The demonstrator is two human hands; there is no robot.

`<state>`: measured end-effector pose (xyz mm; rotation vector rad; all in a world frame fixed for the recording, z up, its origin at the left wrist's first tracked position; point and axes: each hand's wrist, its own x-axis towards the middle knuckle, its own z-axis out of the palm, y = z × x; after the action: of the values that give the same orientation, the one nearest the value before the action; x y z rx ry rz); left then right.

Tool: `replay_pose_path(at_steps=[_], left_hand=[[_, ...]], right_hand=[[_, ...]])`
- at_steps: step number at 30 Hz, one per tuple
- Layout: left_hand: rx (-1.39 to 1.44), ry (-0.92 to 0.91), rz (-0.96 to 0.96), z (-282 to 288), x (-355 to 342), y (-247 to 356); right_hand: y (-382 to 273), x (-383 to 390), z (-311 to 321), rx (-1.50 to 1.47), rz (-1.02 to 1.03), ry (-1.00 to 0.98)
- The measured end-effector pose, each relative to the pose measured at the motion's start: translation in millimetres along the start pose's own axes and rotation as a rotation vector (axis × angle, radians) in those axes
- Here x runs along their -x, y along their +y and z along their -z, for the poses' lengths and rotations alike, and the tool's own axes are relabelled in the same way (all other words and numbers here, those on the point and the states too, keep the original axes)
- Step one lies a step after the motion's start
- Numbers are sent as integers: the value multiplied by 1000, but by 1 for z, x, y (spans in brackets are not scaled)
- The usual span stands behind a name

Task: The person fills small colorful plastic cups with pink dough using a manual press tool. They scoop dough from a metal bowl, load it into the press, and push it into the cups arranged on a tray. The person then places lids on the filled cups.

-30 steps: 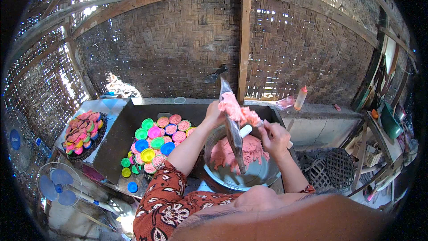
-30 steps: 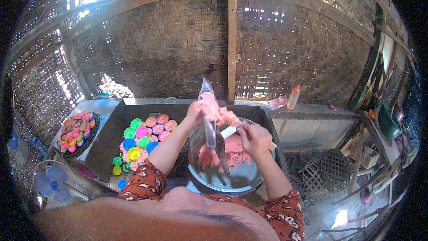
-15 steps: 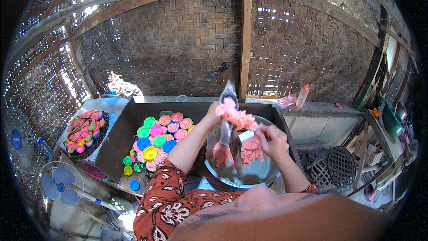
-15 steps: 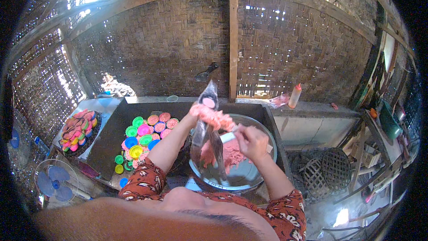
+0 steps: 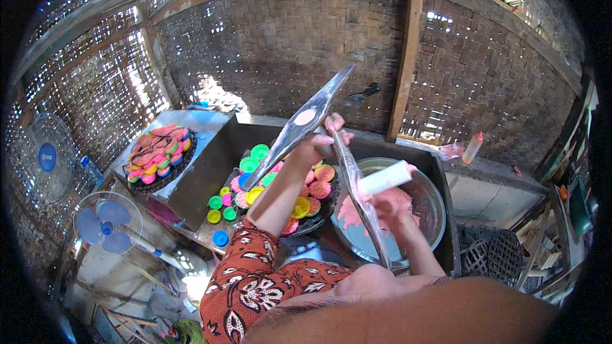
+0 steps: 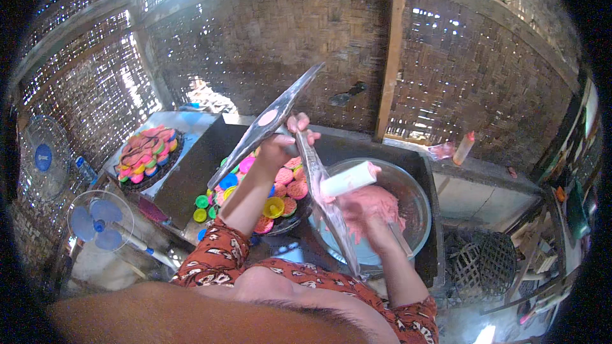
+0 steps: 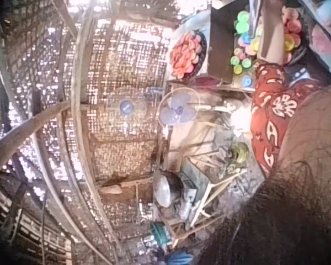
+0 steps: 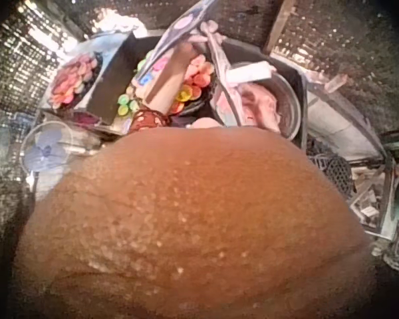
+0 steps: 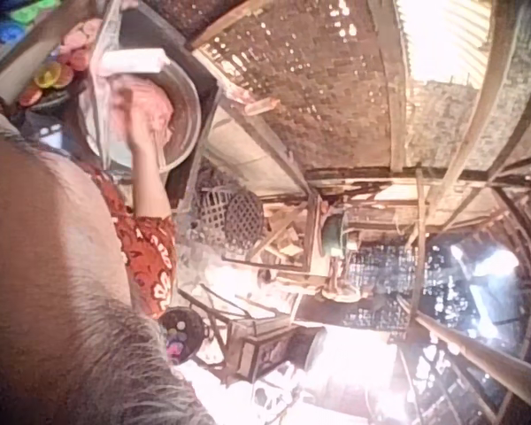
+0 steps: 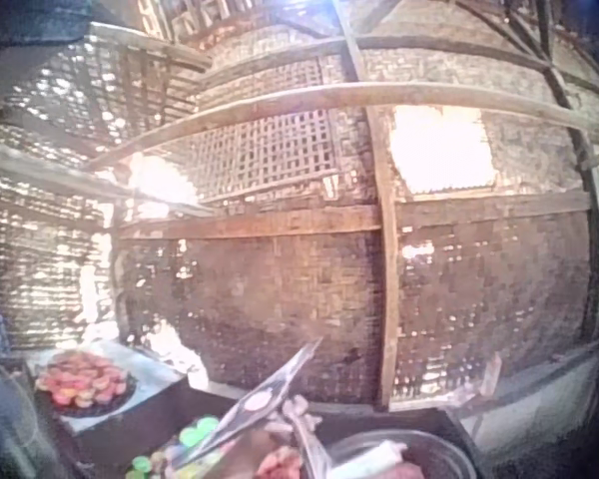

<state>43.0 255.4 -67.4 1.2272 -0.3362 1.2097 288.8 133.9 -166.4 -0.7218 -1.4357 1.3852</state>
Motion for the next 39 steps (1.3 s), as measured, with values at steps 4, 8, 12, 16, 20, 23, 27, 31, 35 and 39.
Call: replay_pose_path(at_steps=[4,8,12,16,20,23,27,31,35,39], left_hand=[[-29,-232,-96,-14,12,11],[-680,-14,134,-4,49,55],[-1569,-523,46,-17,84,86],[-1707,-363,395,-54,83,106],[-1783,-238,496,-45,93,107],[-1896,-230,333,-23,108,95],[-1795,-281,544,-16,117,84],[-1668,-289,654,-34,103,92],[-1717,-194,458,-20,105,85],[-1715,-157,332,-3,112,96]], right_hand=[[-38,-3,-96,-1070,-249,-460],[-52,-17,-77,-767,31,-513],[-88,-20,-104,-351,105,-101],[-98,-34,-123,149,299,-49],[-88,-37,-124,887,628,-55],[-98,-35,-146,1085,802,-116],[-97,-30,-156,1174,803,-177],[-83,-31,-163,1125,874,-109],[-66,-39,-164,1137,795,-30],[-71,-57,-147,918,388,-305]])
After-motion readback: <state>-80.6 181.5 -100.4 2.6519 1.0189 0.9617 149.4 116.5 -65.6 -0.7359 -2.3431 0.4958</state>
